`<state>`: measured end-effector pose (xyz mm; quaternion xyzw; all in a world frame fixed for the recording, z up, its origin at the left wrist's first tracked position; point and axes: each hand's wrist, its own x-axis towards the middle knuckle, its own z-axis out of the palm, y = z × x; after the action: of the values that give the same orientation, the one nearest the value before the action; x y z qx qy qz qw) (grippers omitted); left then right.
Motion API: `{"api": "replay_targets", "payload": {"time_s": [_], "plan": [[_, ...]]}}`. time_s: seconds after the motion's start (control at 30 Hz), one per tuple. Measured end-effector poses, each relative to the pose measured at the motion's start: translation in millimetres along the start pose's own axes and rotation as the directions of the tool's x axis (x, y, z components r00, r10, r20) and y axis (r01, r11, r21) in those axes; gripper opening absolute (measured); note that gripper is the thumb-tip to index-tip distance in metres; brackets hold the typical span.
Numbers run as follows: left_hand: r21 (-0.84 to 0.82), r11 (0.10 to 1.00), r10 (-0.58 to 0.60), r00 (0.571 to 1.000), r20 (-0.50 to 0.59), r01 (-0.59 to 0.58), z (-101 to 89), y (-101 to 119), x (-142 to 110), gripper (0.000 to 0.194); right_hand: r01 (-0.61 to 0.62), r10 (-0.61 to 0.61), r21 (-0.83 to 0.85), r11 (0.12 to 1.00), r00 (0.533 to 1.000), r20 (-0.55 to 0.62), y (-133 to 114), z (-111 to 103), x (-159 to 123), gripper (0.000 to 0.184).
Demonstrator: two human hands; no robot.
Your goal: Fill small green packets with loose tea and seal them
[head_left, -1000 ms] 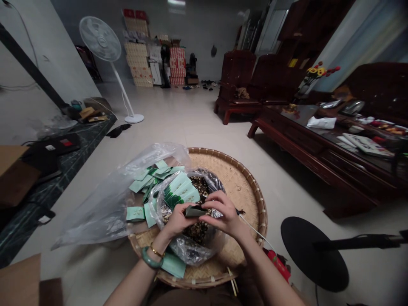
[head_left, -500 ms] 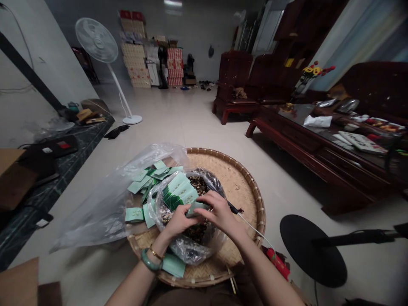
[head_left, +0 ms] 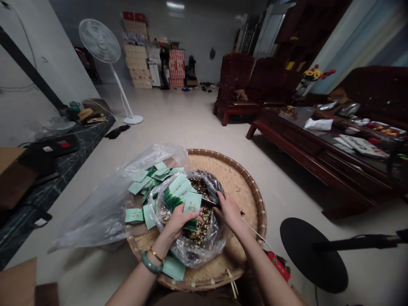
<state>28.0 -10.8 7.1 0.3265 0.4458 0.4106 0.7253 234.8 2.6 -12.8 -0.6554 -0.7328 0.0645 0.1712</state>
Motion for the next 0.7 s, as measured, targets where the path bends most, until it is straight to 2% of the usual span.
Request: {"api": "replay_targets", "payload": {"time_s": [0.1, 0.27, 0.4, 0.53, 0.63, 0.7], "plan": [[0.011, 1.000, 0.024, 1.000, -0.012, -0.024, 0.9, 0.7, -0.4, 0.049, 0.002, -0.002, -0.033, 0.999, 1.000, -0.002, 0.2, 6.2, -1.6, 0.052], [0.025, 0.999, 0.025, 1.000, -0.017, -0.025, 0.1, 2.2, -1.0, 0.048, -0.022, 0.021, 0.032, 0.999, 1.000, 0.014, 4.9, -4.1, 1.7, 0.050], [0.035, 0.999, 0.030, 0.999, -0.013, -0.030, -2.3, 1.3, 0.3, 0.048, -0.017, 0.013, 0.187, 0.982, 1.000, 0.024, 19.7, -15.1, 1.5, 0.054], [0.073, 0.997, 0.028, 1.000, 0.003, -0.029, -1.3, 1.1, 0.4, 0.046, 0.027, -0.060, 0.502, 0.864, 0.997, 0.049, 26.5, -29.0, 3.2, 0.047], [0.131, 0.991, 0.030, 0.998, 0.056, -0.037, 1.2, 2.7, -0.8, 0.045, -0.018, -0.101, 0.613, 0.790, 0.982, 0.158, 17.8, -42.5, 6.5, 0.046], [0.195, 0.979, 0.037, 0.995, 0.097, -0.056, 2.4, 4.1, -2.1, 0.041, -0.012, -0.198, 0.659, 0.752, 0.949, 0.243, 8.5, -51.1, 9.2, 0.044]]}}
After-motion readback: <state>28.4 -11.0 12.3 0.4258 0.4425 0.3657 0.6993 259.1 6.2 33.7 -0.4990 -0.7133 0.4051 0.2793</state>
